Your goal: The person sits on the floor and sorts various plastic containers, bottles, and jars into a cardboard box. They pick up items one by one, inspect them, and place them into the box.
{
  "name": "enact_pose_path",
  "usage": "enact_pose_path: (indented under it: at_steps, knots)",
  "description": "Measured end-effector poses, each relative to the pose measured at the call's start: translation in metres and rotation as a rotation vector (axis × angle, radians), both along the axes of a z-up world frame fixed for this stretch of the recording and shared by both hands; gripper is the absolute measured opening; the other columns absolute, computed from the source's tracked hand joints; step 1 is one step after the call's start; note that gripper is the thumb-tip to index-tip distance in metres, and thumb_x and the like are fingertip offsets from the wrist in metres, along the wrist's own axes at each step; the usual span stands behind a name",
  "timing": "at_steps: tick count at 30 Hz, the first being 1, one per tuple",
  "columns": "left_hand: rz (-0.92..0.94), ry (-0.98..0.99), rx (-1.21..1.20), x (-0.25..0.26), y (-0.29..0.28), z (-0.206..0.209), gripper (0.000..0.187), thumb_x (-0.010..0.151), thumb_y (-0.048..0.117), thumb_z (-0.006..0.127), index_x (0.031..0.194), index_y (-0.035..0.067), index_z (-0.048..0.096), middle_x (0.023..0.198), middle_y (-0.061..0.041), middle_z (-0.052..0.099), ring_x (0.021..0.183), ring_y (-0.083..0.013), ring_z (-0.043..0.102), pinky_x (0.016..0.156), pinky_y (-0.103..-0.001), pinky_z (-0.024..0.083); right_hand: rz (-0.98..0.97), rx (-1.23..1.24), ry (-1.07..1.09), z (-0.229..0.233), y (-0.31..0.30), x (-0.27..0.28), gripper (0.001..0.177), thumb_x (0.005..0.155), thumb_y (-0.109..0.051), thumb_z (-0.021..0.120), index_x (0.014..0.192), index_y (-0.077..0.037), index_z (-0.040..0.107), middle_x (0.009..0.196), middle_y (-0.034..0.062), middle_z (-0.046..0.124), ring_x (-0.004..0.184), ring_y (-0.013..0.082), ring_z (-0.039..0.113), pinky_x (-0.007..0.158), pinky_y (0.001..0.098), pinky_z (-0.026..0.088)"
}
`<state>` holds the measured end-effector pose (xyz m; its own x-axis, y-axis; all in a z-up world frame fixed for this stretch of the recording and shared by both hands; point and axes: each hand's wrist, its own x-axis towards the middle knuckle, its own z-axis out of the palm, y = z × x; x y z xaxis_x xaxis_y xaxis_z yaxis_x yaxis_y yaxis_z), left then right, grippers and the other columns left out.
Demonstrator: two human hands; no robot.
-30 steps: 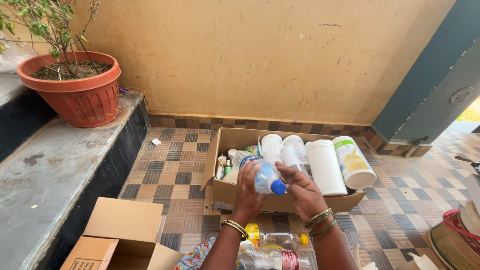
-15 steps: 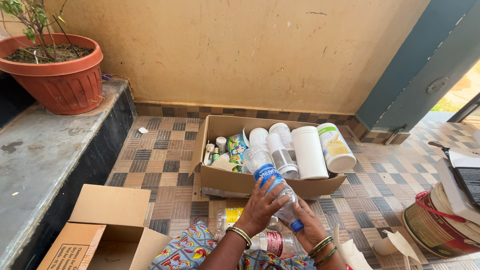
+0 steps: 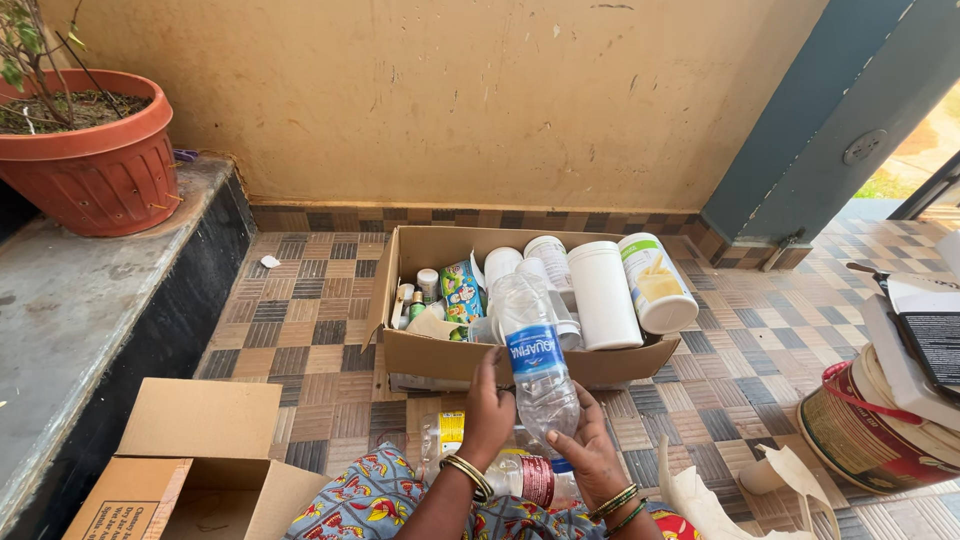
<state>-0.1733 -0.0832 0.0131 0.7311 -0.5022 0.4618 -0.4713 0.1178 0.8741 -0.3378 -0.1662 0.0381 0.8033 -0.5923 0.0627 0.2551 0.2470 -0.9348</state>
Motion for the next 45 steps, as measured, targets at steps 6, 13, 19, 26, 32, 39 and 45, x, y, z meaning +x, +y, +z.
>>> enact_pose_path:
  at_steps: [6,13,19,26,32,39,45]
  knots:
    - [-0.407,0.984,-0.215,0.009,0.007,0.017,0.065,0.090,0.031,0.075,0.144,0.010,0.045,0.125,-0.009,0.067,0.114,-0.0159,0.066,0.098,-0.035,0.052,0.105,-0.210,0.089,-0.008,-0.004,0.003,0.101,0.075,0.001,0.077,0.157,-0.008,0.019,0.149,0.0146,0.045,0.136,0.0268,0.050,0.111,0.0431,0.044]
    - [-0.405,0.714,-0.197,0.010,0.017,0.032,0.081,0.075,0.014,0.088,0.141,0.006,0.043,0.124,-0.010,0.067,0.110,-0.0199,0.068,0.096,-0.036,0.057,0.053,-0.652,0.369,-0.028,-0.022,0.002,0.099,0.074,-0.016,0.088,0.153,-0.007,0.029,0.149,0.0138,0.049,0.136,0.0210,0.050,0.110,0.0388,0.045]
    - [-0.280,0.525,-0.055,0.020,0.021,0.025,0.087,0.071,0.013,0.089,0.142,0.006,0.040,0.124,-0.011,0.069,0.111,-0.0192,0.069,0.096,-0.035,0.058,-0.111,-0.329,0.530,-0.052,-0.064,-0.001,0.041,0.092,-0.023,0.074,0.122,0.004,0.064,0.098,0.0228,0.079,0.084,0.0247,0.071,0.078,0.0376,0.058]
    - [-0.085,0.245,0.142,0.018,0.030,0.034,0.091,0.068,0.023,0.094,0.141,0.011,0.042,0.128,-0.012,0.065,0.117,-0.0251,0.066,0.100,-0.041,0.054,-0.106,-0.484,0.537,-0.073,-0.072,-0.007,0.020,0.090,-0.016,0.078,0.100,0.000,0.073,0.090,0.0152,0.079,0.074,0.0181,0.065,0.071,0.0323,0.053]
    - [0.029,-0.585,0.253,0.011,0.034,0.035,0.082,0.069,0.025,0.090,0.138,0.019,0.047,0.138,-0.010,0.055,0.134,-0.0355,0.046,0.115,-0.060,0.029,-0.080,-0.246,0.309,-0.074,-0.091,-0.012,0.029,0.082,0.004,0.071,0.110,-0.005,0.072,0.112,0.0103,0.071,0.100,0.0165,0.070,0.089,0.0345,0.058]
    - [-0.058,-0.923,0.277,-0.015,0.027,0.026,0.049,0.087,0.013,0.072,0.132,0.026,0.059,0.146,-0.003,0.052,0.144,-0.0335,0.041,0.122,-0.071,0.014,-0.181,0.170,0.277,-0.024,-0.106,-0.047,0.039,0.102,-0.028,0.055,0.128,0.000,0.062,0.126,0.0192,0.069,0.107,0.0275,0.067,0.087,0.0420,0.055]
    - [-0.091,-0.999,0.322,-0.019,0.019,0.019,0.049,0.088,0.015,0.069,0.134,0.029,0.057,0.149,-0.001,0.050,0.149,-0.0286,0.035,0.121,-0.073,0.010,0.158,0.034,0.326,0.007,-0.075,-0.059,0.063,0.091,-0.031,0.066,0.146,-0.003,0.052,0.136,0.0143,0.063,0.120,0.0249,0.060,0.100,0.0404,0.050]
